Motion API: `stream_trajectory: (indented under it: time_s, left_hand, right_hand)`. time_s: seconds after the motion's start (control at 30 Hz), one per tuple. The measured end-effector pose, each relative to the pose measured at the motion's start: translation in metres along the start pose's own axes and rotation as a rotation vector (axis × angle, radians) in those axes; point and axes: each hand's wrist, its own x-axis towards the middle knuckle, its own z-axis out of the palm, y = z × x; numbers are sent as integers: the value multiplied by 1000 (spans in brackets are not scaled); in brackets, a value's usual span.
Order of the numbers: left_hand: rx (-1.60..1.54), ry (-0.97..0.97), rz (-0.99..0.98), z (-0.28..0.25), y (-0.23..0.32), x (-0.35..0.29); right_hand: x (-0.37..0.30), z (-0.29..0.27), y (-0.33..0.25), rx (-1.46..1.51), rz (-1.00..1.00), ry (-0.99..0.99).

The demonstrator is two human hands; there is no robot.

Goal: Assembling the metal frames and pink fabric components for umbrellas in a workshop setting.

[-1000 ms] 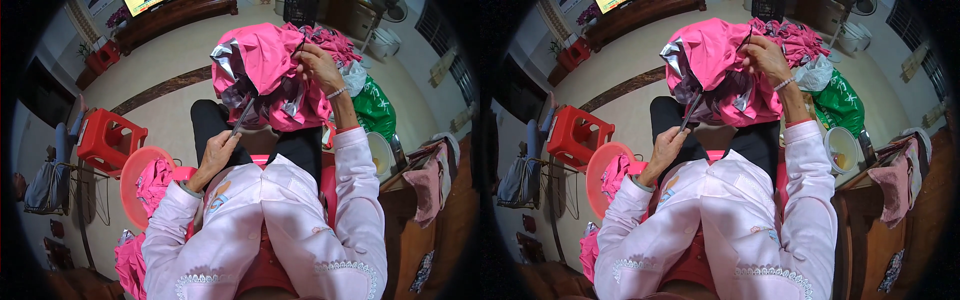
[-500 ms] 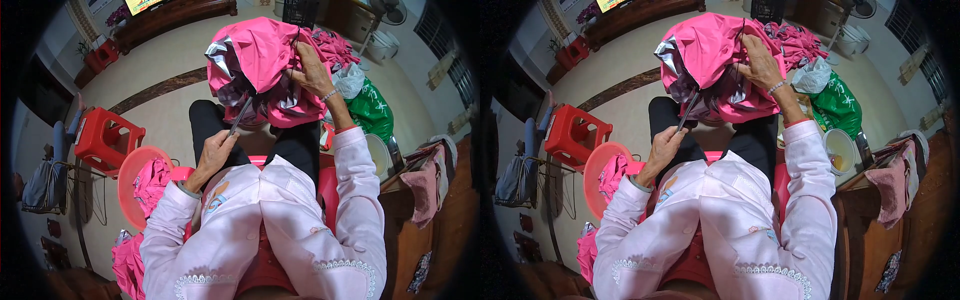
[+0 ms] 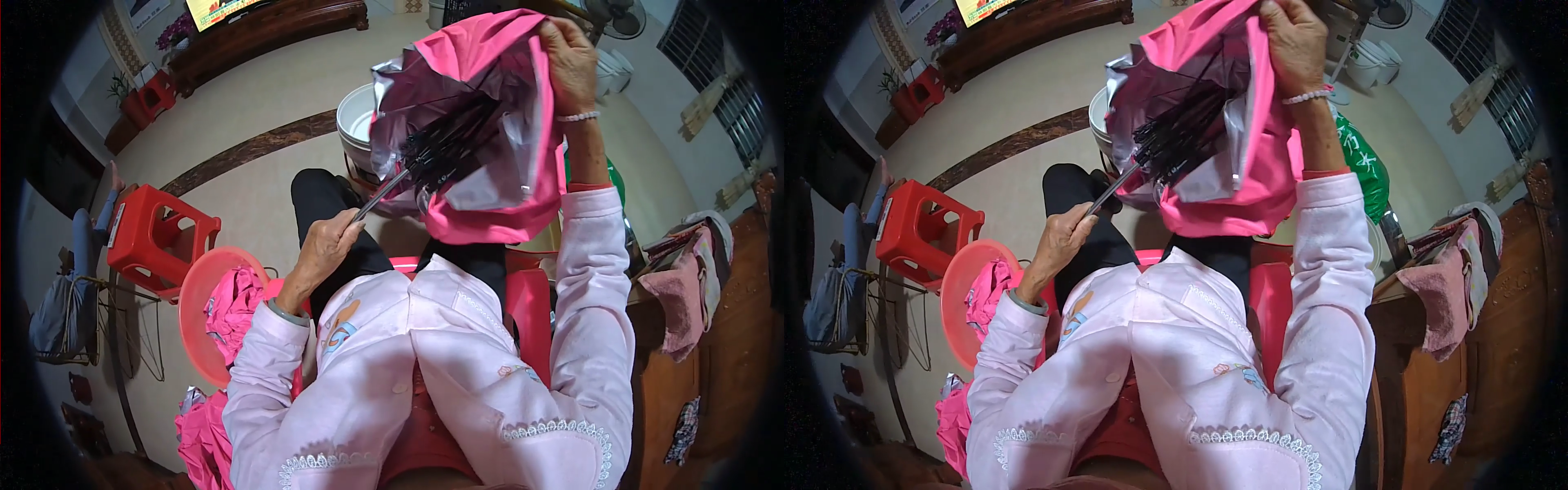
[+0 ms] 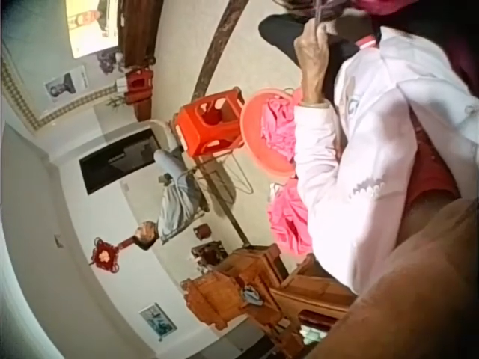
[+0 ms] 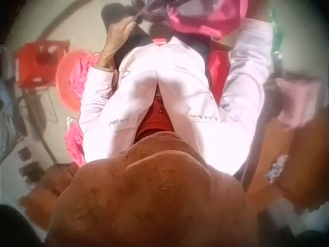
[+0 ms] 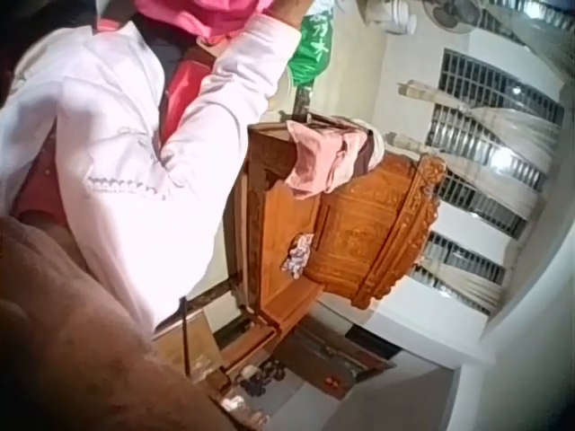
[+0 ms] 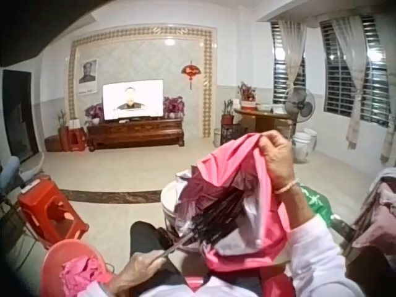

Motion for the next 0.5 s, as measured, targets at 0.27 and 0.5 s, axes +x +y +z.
stream_trajectory:
  time_s: [0.27, 0.5]
  left_hand:
    - [-145, -68, -246, 6, -4, -6]
    - [-958, -146, -764, 3, 56, 24]
  right_hand:
    - [4, -6, -60, -170, -409, 96]
    - [-16, 16, -78, -149, -403, -69]
